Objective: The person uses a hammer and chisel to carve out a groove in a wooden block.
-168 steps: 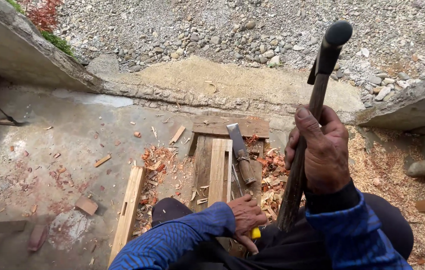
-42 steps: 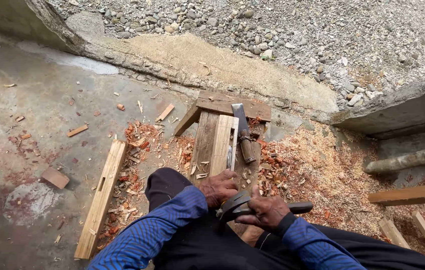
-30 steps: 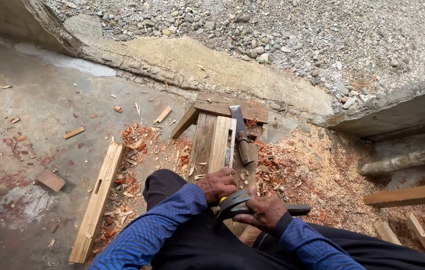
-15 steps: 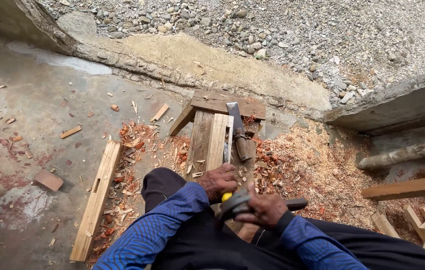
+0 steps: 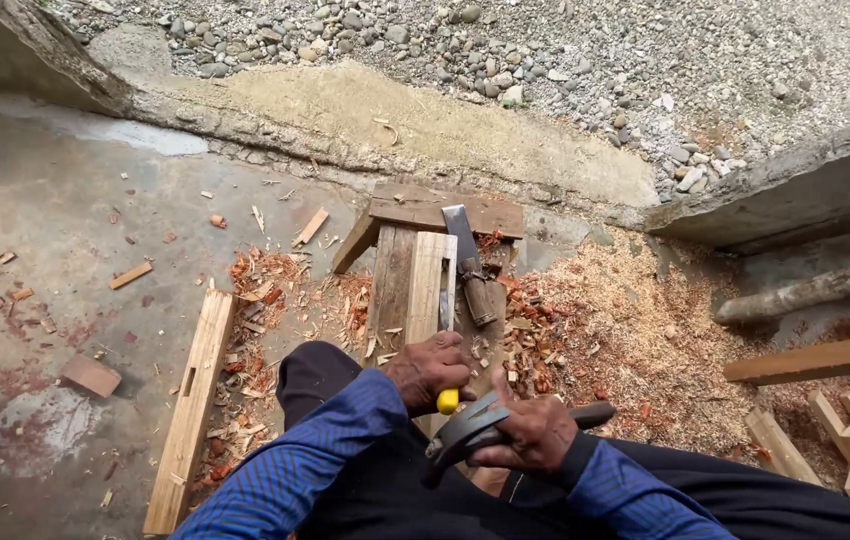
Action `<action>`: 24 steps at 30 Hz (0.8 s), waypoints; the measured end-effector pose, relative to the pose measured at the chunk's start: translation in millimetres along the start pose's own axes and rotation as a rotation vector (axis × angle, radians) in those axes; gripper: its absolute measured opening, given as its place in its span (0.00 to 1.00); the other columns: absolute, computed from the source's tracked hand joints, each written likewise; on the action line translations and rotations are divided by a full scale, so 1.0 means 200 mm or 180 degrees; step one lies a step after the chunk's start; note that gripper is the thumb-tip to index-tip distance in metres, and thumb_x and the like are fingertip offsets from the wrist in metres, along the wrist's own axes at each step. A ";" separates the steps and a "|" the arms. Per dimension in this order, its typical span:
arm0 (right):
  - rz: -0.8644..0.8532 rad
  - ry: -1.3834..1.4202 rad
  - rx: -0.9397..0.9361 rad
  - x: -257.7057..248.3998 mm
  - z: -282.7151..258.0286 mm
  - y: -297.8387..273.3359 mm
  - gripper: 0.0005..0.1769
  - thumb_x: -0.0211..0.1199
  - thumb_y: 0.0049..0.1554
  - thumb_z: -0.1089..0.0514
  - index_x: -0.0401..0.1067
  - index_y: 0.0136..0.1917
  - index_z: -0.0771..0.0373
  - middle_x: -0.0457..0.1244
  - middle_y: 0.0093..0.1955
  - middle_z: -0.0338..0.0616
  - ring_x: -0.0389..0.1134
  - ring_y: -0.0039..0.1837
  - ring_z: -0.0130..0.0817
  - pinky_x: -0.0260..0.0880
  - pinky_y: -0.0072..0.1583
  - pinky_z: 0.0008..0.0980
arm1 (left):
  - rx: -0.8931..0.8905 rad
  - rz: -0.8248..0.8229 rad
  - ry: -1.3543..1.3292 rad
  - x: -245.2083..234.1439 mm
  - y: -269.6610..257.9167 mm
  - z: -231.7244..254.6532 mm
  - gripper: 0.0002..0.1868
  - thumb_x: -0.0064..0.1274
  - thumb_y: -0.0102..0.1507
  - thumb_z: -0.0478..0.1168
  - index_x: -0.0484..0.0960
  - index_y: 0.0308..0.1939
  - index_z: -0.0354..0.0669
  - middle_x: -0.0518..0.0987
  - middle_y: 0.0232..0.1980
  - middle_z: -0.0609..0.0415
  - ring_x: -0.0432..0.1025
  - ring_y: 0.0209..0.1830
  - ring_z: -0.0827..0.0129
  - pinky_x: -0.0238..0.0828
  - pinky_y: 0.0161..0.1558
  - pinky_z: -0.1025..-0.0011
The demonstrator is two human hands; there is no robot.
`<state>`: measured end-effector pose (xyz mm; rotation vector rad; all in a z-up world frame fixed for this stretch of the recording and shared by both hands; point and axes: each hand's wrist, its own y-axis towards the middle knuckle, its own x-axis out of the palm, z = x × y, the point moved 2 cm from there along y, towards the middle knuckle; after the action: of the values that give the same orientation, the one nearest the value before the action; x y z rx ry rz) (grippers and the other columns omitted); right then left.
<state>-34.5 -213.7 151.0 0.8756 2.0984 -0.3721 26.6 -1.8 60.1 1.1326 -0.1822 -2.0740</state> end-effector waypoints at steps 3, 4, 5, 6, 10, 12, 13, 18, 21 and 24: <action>-0.0010 -0.0129 0.0010 0.01 0.07 0.04 0.27 0.76 0.49 0.36 0.77 0.54 0.53 0.70 0.41 0.43 0.75 0.38 0.45 0.74 0.39 0.40 | 0.0047 0.0012 0.0092 -0.01 0.01 -0.03 0.14 0.61 0.61 0.51 0.79 0.35 0.46 0.80 0.43 0.56 0.69 0.63 0.49 0.74 0.54 0.59; -0.0017 -0.0112 0.0021 0.07 0.12 0.01 0.27 0.76 0.49 0.36 0.77 0.54 0.53 0.70 0.41 0.43 0.75 0.38 0.45 0.74 0.39 0.40 | 0.0035 0.0002 0.0077 0.03 -0.03 -0.04 0.14 0.61 0.61 0.51 0.79 0.35 0.46 0.80 0.43 0.56 0.69 0.63 0.49 0.74 0.54 0.59; -0.0114 -0.0272 0.0180 0.12 0.18 -0.01 0.26 0.75 0.50 0.34 0.76 0.50 0.53 0.69 0.39 0.42 0.74 0.38 0.45 0.73 0.39 0.41 | 0.0048 -0.0034 0.0089 0.06 -0.06 -0.06 0.11 0.60 0.60 0.48 0.80 0.37 0.47 0.80 0.45 0.56 0.69 0.64 0.49 0.74 0.54 0.60; -0.0212 -0.0433 0.0338 0.17 0.23 -0.02 0.26 0.74 0.51 0.33 0.75 0.47 0.54 0.68 0.36 0.41 0.73 0.37 0.45 0.72 0.39 0.42 | 0.0061 -0.0070 0.0101 0.08 -0.08 -0.08 0.09 0.59 0.59 0.45 0.80 0.39 0.47 0.80 0.47 0.56 0.68 0.65 0.50 0.75 0.54 0.61; -0.0468 -0.0499 0.0439 0.09 0.08 0.05 0.27 0.73 0.51 0.32 0.74 0.44 0.56 0.66 0.34 0.43 0.71 0.36 0.46 0.70 0.37 0.45 | 0.0149 0.0009 0.0093 0.06 -0.06 -0.06 0.08 0.58 0.57 0.40 0.80 0.40 0.47 0.79 0.49 0.56 0.67 0.66 0.50 0.75 0.55 0.61; -0.0259 -0.0252 -0.0048 0.05 0.01 0.08 0.27 0.72 0.50 0.33 0.76 0.47 0.57 0.65 0.35 0.46 0.71 0.36 0.47 0.70 0.36 0.45 | 0.0077 0.0066 0.0044 0.02 -0.02 -0.03 0.09 0.62 0.58 0.43 0.78 0.36 0.46 0.78 0.45 0.55 0.67 0.64 0.49 0.74 0.53 0.58; -0.0263 -0.0250 -0.0039 0.08 0.06 0.05 0.27 0.72 0.50 0.33 0.76 0.47 0.57 0.65 0.35 0.46 0.71 0.36 0.47 0.70 0.36 0.45 | 0.0078 0.0066 0.0033 0.06 -0.03 -0.05 0.09 0.62 0.58 0.43 0.78 0.36 0.46 0.78 0.45 0.55 0.67 0.64 0.49 0.74 0.53 0.58; -0.0301 -0.0482 0.0759 0.07 0.14 0.02 0.28 0.72 0.51 0.30 0.73 0.39 0.56 0.67 0.35 0.43 0.72 0.39 0.45 0.71 0.39 0.45 | -0.0074 0.0035 0.0273 0.07 0.00 -0.10 0.08 0.58 0.60 0.42 0.80 0.41 0.47 0.79 0.48 0.56 0.68 0.66 0.51 0.74 0.57 0.61; -0.0009 -0.0096 0.0040 0.01 0.06 0.07 0.26 0.71 0.51 0.32 0.76 0.44 0.57 0.67 0.37 0.44 0.72 0.37 0.46 0.71 0.37 0.44 | -0.0040 0.0056 0.0167 0.02 0.03 -0.07 0.11 0.61 0.61 0.47 0.79 0.36 0.46 0.79 0.45 0.55 0.68 0.64 0.48 0.73 0.54 0.58; -0.0217 -0.0338 0.0501 0.16 0.20 0.02 0.29 0.71 0.51 0.30 0.74 0.42 0.58 0.67 0.35 0.46 0.72 0.37 0.48 0.71 0.37 0.45 | -0.0002 0.0033 0.0145 0.10 -0.06 -0.12 0.09 0.58 0.60 0.45 0.79 0.38 0.47 0.80 0.47 0.57 0.68 0.65 0.49 0.74 0.57 0.60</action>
<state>-23.1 -217.0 101.0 0.8566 2.0247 -0.6137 31.6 -1.5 27.6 1.1750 -0.1650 -2.0369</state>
